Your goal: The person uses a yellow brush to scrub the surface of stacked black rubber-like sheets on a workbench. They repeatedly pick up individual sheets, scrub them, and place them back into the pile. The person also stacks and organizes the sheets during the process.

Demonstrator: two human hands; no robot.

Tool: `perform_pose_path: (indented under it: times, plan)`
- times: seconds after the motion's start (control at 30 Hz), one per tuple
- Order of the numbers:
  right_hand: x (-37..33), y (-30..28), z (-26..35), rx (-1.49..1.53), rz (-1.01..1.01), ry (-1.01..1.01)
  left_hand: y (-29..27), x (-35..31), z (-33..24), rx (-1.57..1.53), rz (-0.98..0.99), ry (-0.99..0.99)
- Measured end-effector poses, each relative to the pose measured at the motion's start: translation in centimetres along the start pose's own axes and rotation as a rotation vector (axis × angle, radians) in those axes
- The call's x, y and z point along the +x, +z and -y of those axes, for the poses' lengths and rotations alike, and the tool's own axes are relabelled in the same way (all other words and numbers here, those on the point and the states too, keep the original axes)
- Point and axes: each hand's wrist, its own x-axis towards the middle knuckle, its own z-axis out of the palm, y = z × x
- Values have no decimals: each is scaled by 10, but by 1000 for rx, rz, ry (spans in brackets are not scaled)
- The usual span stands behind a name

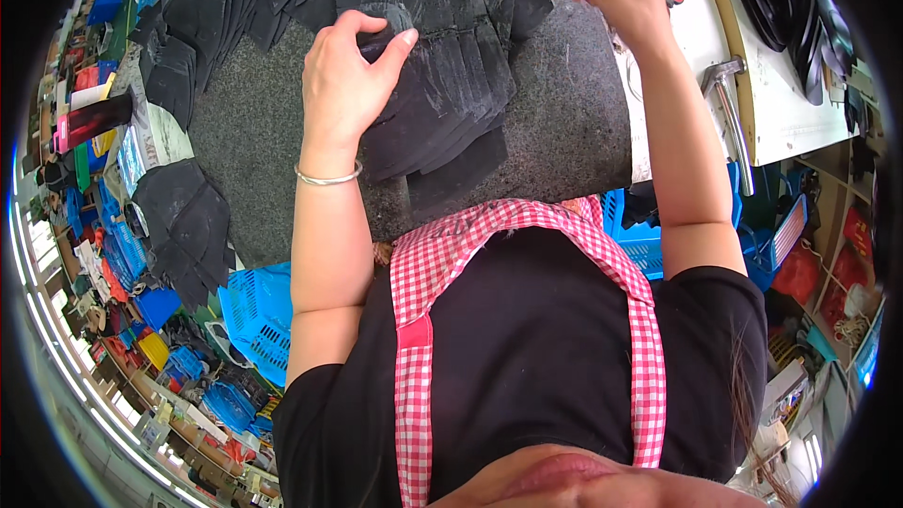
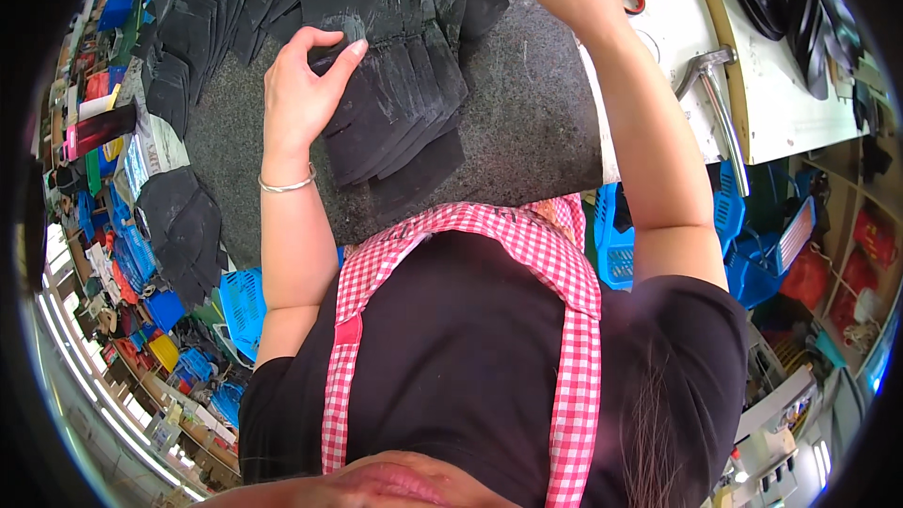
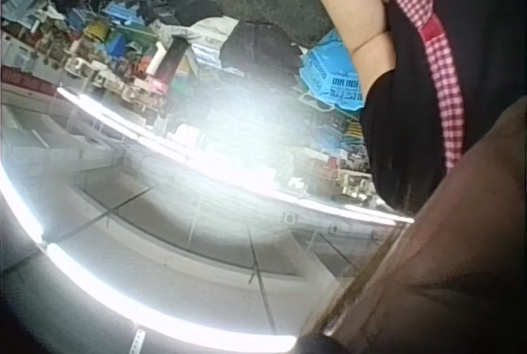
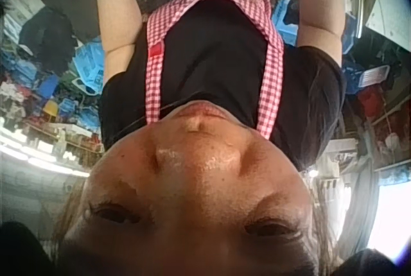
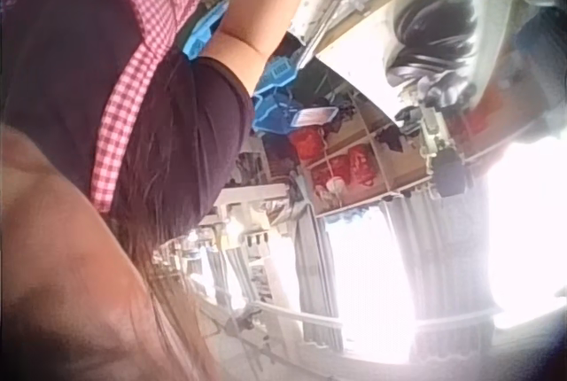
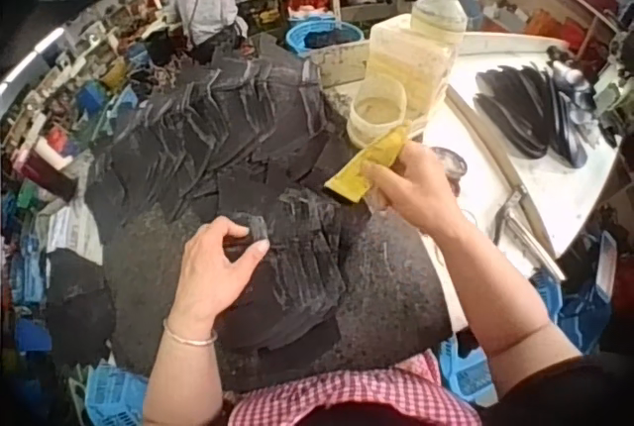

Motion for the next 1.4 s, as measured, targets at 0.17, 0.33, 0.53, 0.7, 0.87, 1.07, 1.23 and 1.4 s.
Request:
perform_pose_path:
  times: [0.17,0.33,0.53,0.7,0.87,1.07,1.23,1.4]
  plan:
    - [-14,12,3,-258,89,227,9,18,32,-371,101,-134]
    - [-14,17,-27,-278,47,70,19,16,25,-859,67,-234]
    - [-15,21,-28,-410,39,-16,7,4,33,-1172,93,-199]
    - [-22,21,-20,-354,31,56,-34,-13,51,-1418,81,-43]
    - [-24,12,-25,-134,-52,89,-137,50,156,-1349,-56,-18]
    - [14,-35,-8,-40,-282,-66,-249,173,289,-829,-242,-251]
    - [70,-60,-19,-624,-503,-93,-157,172,152,-314,-430,136]
    - [77,-39,-16,-723,-427,-416,-20,28,-40,207,189,47]
